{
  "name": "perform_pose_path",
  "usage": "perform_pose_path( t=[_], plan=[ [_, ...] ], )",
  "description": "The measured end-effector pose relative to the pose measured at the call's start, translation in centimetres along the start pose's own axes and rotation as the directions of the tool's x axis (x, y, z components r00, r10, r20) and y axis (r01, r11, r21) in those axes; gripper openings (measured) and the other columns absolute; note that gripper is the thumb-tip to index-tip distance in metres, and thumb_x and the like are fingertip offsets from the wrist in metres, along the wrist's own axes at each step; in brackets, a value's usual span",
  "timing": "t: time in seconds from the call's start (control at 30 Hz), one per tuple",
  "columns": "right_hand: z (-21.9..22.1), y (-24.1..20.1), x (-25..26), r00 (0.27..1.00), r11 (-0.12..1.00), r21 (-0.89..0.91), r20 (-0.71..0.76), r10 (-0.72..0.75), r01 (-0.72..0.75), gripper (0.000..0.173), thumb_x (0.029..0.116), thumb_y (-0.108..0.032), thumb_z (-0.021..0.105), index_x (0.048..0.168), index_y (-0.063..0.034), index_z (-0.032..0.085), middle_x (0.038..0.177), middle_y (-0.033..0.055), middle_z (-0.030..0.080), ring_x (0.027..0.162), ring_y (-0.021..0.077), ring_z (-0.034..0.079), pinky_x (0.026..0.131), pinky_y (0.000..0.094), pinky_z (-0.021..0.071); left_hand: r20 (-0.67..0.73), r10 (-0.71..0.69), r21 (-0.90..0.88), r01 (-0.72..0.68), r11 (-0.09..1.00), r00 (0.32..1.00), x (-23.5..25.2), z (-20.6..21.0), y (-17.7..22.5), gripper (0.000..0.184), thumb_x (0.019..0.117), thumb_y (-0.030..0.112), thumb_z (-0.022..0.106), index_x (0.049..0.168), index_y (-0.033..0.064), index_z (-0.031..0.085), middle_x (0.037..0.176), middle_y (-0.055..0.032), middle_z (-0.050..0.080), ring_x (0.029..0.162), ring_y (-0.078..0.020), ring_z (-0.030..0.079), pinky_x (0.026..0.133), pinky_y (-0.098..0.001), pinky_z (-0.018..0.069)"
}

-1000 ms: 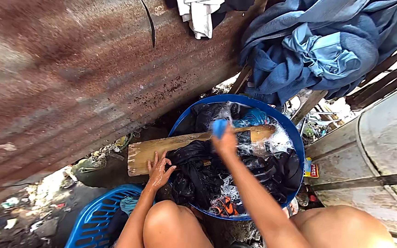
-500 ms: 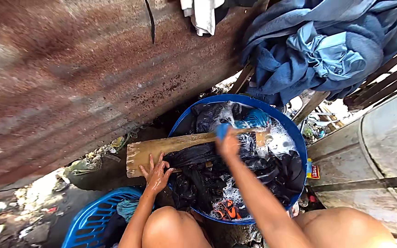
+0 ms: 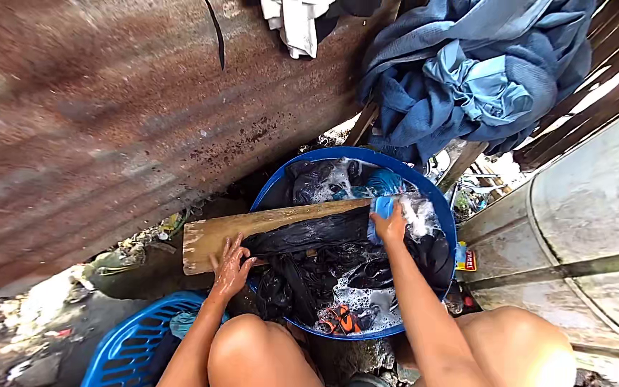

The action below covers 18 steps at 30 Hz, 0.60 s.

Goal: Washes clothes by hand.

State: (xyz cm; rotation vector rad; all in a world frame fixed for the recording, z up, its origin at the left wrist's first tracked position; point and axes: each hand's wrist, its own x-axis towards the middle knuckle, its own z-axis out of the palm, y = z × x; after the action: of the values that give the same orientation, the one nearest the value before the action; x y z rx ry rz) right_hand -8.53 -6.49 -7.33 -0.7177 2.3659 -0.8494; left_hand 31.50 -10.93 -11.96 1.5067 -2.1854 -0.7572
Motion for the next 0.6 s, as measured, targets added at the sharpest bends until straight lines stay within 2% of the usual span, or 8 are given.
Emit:
perform_pose_path(
  t=[0.07,0.1,0.13,0.23,0.37,0.43,0.5,0.6],
  plan=[
    [0.7,0.8,-2.0,0.995,0.998,-0.033,0.079,0.058,-0.056,0.080,0.0959,-0.037,0.073,0.161,-0.0125,0.032,0.149,0.0389,0.043,0.132,0.0562,0.049,0.105,0.0679,0.0432,-0.016,0.014,-0.058,-0.014,0.998,1.000,0.2,-1.3,1.8,0.031,0.1036,0.014,0.050,0.116,-0.0120,0.060,0.143,-0.0276,0.056,0.139,-0.0445,0.047,0.115,-0.0641,0.0298],
    [1.0,1.3,-2.4,0.991,0.997,-0.055,0.114,0.067,-0.061,0.081,0.0962,-0.036,0.073,0.161,-0.0124,0.031,0.146,0.0384,0.046,0.131,0.0551,0.051,0.105,0.0673,0.0431,-0.019,0.000,-0.083,-0.002,0.997,1.000,0.2,-2.2,3.0,0.030,0.1053,0.012,0.050,0.117,-0.0136,0.059,0.128,-0.0303,0.063,0.125,-0.0433,0.059,0.107,-0.0597,0.0411],
    [1.0,1.7,-2.3,0.989,0.997,-0.062,0.138,0.060,-0.052,0.080,0.0960,-0.035,0.073,0.160,-0.0112,0.031,0.140,0.0370,0.053,0.128,0.0538,0.055,0.104,0.0673,0.0444,-0.022,-0.015,-0.096,0.013,0.995,1.000,0.3,-3.1,4.2,0.029,0.1062,0.011,0.050,0.118,-0.0144,0.056,0.112,-0.0325,0.065,0.110,-0.0440,0.063,0.098,-0.0596,0.0457],
    [-1.3,1.9,-0.8,0.992,0.988,0.151,0.120,-0.041,0.022,0.078,0.0936,-0.025,0.076,0.156,-0.0028,0.035,0.135,0.0353,0.058,0.124,0.0513,0.058,0.103,0.0687,0.0459,-0.079,0.003,-0.108,-0.012,0.994,0.997,0.6,-5.4,7.3,0.025,0.1066,0.010,0.050,0.117,-0.0117,0.054,0.095,-0.0279,0.062,0.092,-0.0387,0.063,0.084,-0.0575,0.0481],
    [-6.9,-0.7,0.7,0.958,0.892,0.356,-0.180,-0.225,0.276,0.078,0.0899,-0.020,0.078,0.152,0.0026,0.035,0.136,0.0306,0.057,0.122,0.0409,0.061,0.103,0.0583,0.0501,-0.121,-0.009,-0.158,-0.011,0.987,0.993,1.4,-6.4,9.8,0.019,0.1064,0.011,0.050,0.115,-0.0069,0.052,0.093,-0.0218,0.060,0.088,-0.0305,0.060,0.081,-0.0515,0.0476],
    [-8.0,-1.8,2.4,0.933,0.875,0.354,-0.264,-0.244,0.329,0.080,0.0905,-0.023,0.077,0.153,0.0017,0.034,0.140,0.0290,0.056,0.126,0.0386,0.060,0.105,0.0549,0.0489,-0.041,-0.074,-0.155,0.067,0.986,0.996,2.0,-5.7,9.7,0.024,0.1066,0.013,0.054,0.119,-0.0080,0.054,0.098,-0.0264,0.063,0.093,-0.0357,0.063,0.086,-0.0553,0.0488],
    [-7.2,-2.6,4.1,0.949,0.926,0.262,-0.231,-0.213,0.271,0.082,0.0918,-0.028,0.076,0.155,0.0014,0.033,0.142,0.0322,0.054,0.130,0.0451,0.056,0.108,0.0604,0.0455,0.114,-0.136,-0.048,0.142,0.989,0.984,2.6,-4.2,8.1,0.035,0.1063,0.020,0.056,0.128,-0.0085,0.054,0.114,-0.0308,0.064,0.109,-0.0425,0.063,0.098,-0.0600,0.0475],
    [-1.8,-4.8,1.3,0.963,0.960,0.086,-0.056,-0.262,0.266,0.083,0.0931,-0.030,0.075,0.155,0.0046,0.032,0.137,0.0383,0.054,0.126,0.0538,0.056,0.105,0.0672,0.0459,0.254,-0.182,0.135,0.152,0.979,0.950,2.1,-1.6,4.8,0.049,0.1063,0.031,0.055,0.134,-0.0082,0.056,0.136,-0.0336,0.056,0.134,-0.0506,0.047,0.112,-0.0686,0.0307]
  ],
)
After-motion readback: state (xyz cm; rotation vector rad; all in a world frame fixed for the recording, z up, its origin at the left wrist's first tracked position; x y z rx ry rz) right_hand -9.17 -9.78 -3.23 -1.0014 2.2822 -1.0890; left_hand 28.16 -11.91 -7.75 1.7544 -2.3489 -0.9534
